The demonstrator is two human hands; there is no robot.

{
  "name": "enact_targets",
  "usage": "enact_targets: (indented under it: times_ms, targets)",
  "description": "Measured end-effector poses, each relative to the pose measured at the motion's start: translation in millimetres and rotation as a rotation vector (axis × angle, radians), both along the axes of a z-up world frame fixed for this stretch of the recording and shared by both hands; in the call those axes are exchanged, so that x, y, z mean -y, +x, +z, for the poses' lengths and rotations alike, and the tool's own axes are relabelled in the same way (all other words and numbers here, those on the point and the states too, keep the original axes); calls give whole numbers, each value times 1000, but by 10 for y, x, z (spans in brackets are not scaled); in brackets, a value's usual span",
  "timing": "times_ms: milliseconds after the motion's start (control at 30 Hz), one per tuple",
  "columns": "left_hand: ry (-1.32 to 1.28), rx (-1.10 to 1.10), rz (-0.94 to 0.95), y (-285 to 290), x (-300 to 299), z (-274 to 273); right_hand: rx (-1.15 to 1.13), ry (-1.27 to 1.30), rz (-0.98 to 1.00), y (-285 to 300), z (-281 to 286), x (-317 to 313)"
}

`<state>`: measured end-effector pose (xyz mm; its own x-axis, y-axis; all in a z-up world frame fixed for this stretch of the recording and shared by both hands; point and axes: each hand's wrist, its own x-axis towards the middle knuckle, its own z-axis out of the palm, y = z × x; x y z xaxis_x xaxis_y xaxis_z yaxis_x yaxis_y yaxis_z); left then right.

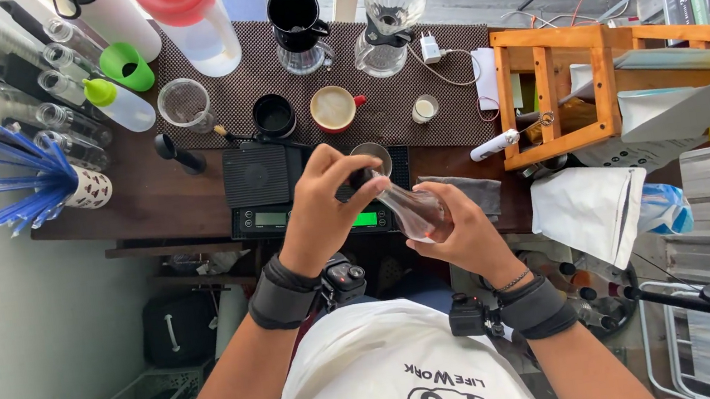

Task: The person prepares a beverage by pouring liquids from multiple bottles and a milk carton into a metal cup on a scale, then uses a handheld frother to mix the contents.

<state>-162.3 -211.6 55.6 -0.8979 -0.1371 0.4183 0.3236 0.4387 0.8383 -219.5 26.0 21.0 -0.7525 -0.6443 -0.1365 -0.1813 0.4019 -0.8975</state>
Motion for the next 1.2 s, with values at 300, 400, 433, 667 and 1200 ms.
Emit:
enact_targets:
  times_ms: [300,400,433,667,1200]
  targets:
    - [141,83,205,90,216,-106,-273,199,-90,-55,-110,-175]
    - [117,98,212,188,313,-203,-86,225,-186,-77,-135,-222]
    - [120,100,214,227,344,-237,-85,228,-184,-84,-155,-248]
    - [157,159,337,456,554,-449,-296,355,-124,-124,-236,-361]
    - [227,155,392,523,700,-568,-317,487,-87,-194,-265,-375]
